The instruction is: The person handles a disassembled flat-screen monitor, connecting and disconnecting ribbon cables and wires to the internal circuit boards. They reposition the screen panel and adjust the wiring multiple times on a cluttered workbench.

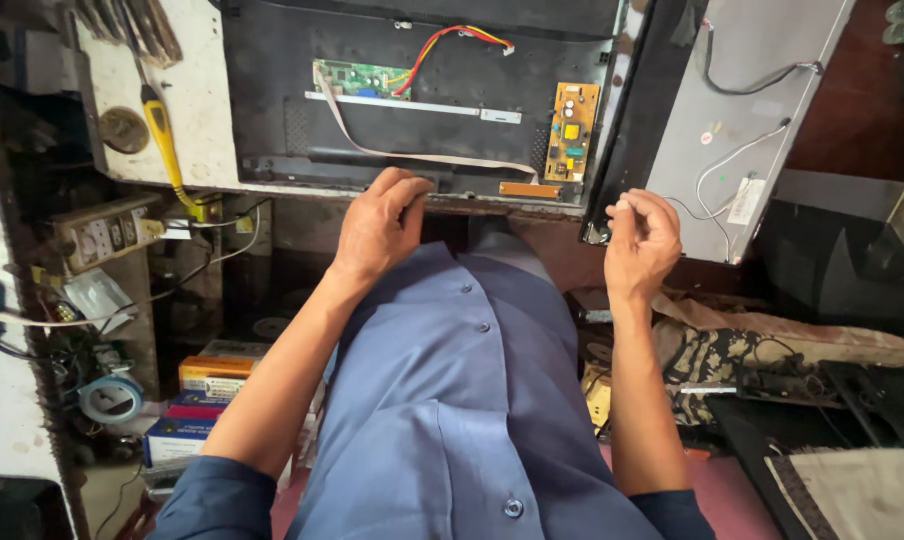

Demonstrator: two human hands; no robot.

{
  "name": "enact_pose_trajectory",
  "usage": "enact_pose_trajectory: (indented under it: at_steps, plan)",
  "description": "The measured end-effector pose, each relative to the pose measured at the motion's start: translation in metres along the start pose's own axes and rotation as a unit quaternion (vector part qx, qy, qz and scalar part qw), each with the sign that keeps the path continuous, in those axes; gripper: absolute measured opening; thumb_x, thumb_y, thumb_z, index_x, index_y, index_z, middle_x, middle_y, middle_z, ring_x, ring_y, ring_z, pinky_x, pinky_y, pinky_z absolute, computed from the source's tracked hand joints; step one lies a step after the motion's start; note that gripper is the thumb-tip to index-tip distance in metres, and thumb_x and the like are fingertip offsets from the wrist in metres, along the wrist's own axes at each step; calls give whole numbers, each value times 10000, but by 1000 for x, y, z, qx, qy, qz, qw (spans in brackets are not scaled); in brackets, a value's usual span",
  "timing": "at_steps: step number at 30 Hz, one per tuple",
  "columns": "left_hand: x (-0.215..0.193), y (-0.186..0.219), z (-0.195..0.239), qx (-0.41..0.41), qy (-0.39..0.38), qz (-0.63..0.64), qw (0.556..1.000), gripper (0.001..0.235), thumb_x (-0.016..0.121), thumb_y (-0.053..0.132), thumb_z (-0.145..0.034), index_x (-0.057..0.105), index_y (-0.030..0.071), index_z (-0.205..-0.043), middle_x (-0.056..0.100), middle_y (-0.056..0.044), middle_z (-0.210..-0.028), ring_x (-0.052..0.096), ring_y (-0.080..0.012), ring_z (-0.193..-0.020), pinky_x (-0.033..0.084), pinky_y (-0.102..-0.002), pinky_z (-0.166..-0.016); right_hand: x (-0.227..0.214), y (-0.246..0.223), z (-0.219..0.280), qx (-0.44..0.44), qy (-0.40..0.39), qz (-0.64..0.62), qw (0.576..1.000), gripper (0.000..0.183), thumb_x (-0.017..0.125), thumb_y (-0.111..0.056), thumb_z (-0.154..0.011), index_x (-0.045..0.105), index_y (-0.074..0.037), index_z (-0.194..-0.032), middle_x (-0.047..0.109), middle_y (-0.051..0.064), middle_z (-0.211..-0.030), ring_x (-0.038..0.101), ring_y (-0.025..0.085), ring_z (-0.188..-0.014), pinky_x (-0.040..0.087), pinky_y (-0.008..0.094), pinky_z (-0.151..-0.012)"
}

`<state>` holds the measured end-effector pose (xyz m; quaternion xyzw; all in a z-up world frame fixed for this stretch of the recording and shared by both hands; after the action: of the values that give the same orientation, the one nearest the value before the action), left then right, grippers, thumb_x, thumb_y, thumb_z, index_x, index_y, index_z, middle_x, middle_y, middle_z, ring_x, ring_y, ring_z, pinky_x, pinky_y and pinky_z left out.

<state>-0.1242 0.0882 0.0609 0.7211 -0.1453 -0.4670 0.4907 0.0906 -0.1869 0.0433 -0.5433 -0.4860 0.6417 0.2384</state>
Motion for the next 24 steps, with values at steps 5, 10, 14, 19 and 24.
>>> enact_pose_trajectory:
  at_steps: [5,10,14,19,24]
  plan:
    - [-5,-1,4,15,15,-10,1000,159,688,13,-900,715,83,-1041,685,-117,-1044,701,-364,-896,575,-431,-744,-1,-3,8,-8,4,15,1000,139,670,-45,-1034,710,65,-1109,673,162,-1115,716,194,-859,618,281,-733]
    - [-8,26,1,55,2,-4,998,199,714,68,-932,699,72,-1130,680,-136,-1090,693,-361,-956,570,-431,-807,9,4,17,195,30,-121,973,373,479,-228,-1117,591,-1,-1390,603,247,-799,597,190,-592,481,256,-534]
    - [13,102,-11,241,-36,42,969,359,731,219,-922,622,41,-1216,641,-169,-1198,643,-377,-1103,531,-471,-925,51,-63,20,70,-150,-243,956,521,452,-358,-1151,485,42,-1483,671,269,-1268,704,274,-1037,554,340,-886]
    - [63,193,5,460,-163,64,870,639,534,522,-1038,511,46,-1463,478,-162,-1539,458,-362,-1453,311,-588,-1192,123,-125,56,291,-379,-593,648,913,273,-740,-1004,476,-24,-1533,583,283,-1462,587,422,-1336,490,540,-1090]
    - [75,159,-7,426,-285,123,850,656,589,530,-1011,431,239,-1577,368,-54,-1651,340,-313,-1559,237,-544,-1308,77,-129,39,310,-219,-639,669,927,283,-719,-909,525,-18,-1466,575,253,-1467,552,386,-1371,379,544,-1155]
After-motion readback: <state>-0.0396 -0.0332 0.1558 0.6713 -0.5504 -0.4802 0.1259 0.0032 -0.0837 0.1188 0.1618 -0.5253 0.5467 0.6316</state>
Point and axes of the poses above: each hand's wrist, its own z-axis away from the middle knuckle, its own x-axis out of the palm, y = z × x, the point moved 8 cm from there along -z, towards the middle knuckle
